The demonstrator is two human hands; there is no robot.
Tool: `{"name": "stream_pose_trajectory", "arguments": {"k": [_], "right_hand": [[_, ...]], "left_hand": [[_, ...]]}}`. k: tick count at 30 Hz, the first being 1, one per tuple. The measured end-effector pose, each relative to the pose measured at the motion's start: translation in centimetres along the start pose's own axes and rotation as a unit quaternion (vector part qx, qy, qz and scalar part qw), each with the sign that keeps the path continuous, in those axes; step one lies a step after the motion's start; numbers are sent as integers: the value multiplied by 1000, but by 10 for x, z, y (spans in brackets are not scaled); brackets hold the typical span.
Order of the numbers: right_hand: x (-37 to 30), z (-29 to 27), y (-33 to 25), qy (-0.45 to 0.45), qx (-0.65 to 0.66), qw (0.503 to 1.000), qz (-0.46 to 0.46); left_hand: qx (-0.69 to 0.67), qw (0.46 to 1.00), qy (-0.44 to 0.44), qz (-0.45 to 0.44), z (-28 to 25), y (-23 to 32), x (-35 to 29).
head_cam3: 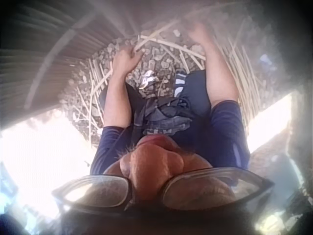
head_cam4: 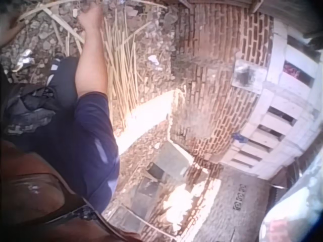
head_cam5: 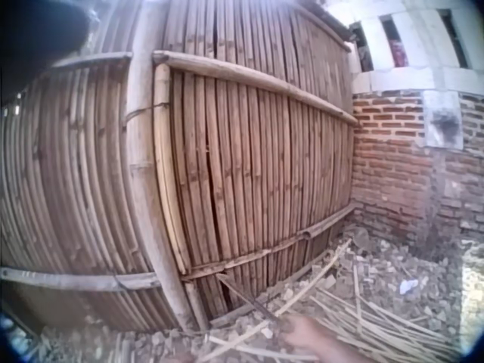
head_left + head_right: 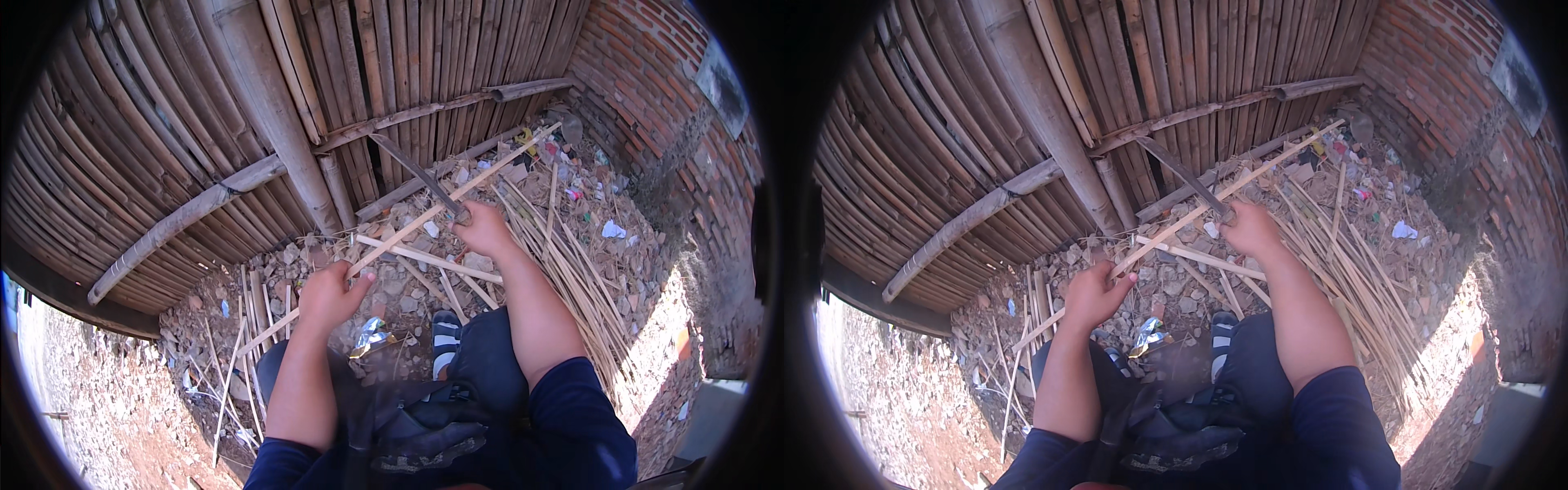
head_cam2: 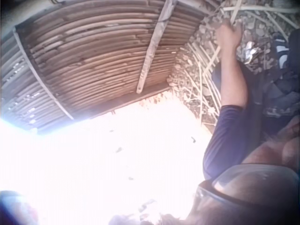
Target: The person strips thin layers from a bamboo pole using a large knife, holding the bamboo piece and sliding the blade along its length to create narrow strips.
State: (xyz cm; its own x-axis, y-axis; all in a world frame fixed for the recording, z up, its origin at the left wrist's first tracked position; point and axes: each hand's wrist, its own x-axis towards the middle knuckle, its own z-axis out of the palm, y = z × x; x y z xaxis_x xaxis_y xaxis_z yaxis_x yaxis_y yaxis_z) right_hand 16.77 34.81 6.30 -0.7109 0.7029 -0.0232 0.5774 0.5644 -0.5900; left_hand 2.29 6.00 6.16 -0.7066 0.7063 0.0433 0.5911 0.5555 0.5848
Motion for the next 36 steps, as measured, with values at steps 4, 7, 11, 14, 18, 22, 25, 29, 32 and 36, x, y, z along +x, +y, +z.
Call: {"name": "stream_pose_trajectory", "arguments": {"k": [4,7,11,14,18,22,25,29,32,36], "right_hand": [[-6,7,-15,-80,-34,995,-40],[-8,18,-17,-74,-88,987,-109],[-6,16,-17,-78,-27,994,-68],[-7,3,-21,-38,-12,999,2],[-1,6,-2,30,-12,998,-47],[-7,4,-17,-46,-36,998,-21],[-9,14,-16,-68,-71,991,-86],[-15,15,-26,-74,-85,987,-114],[-7,10,-18,-74,-29,994,-69],[-1,4,-1,-20,-18,1000,-14]], "left_hand": [[0,1000,-5,7,1,-1,0],[4,1000,-6,-1,1,-2,0],[9,1000,-9,-10,0,-1,0],[2,1000,-9,-9,-1,-1,-1],[2,999,-33,-23,1,3,1],[20,1000,-15,2,4,-1,0],[14,1000,-14,0,4,-1,0],[11,1000,3,12,4,-3,0],[0,1000,11,10,3,-2,0],[4,1000,1,4,2,2,0]]}}
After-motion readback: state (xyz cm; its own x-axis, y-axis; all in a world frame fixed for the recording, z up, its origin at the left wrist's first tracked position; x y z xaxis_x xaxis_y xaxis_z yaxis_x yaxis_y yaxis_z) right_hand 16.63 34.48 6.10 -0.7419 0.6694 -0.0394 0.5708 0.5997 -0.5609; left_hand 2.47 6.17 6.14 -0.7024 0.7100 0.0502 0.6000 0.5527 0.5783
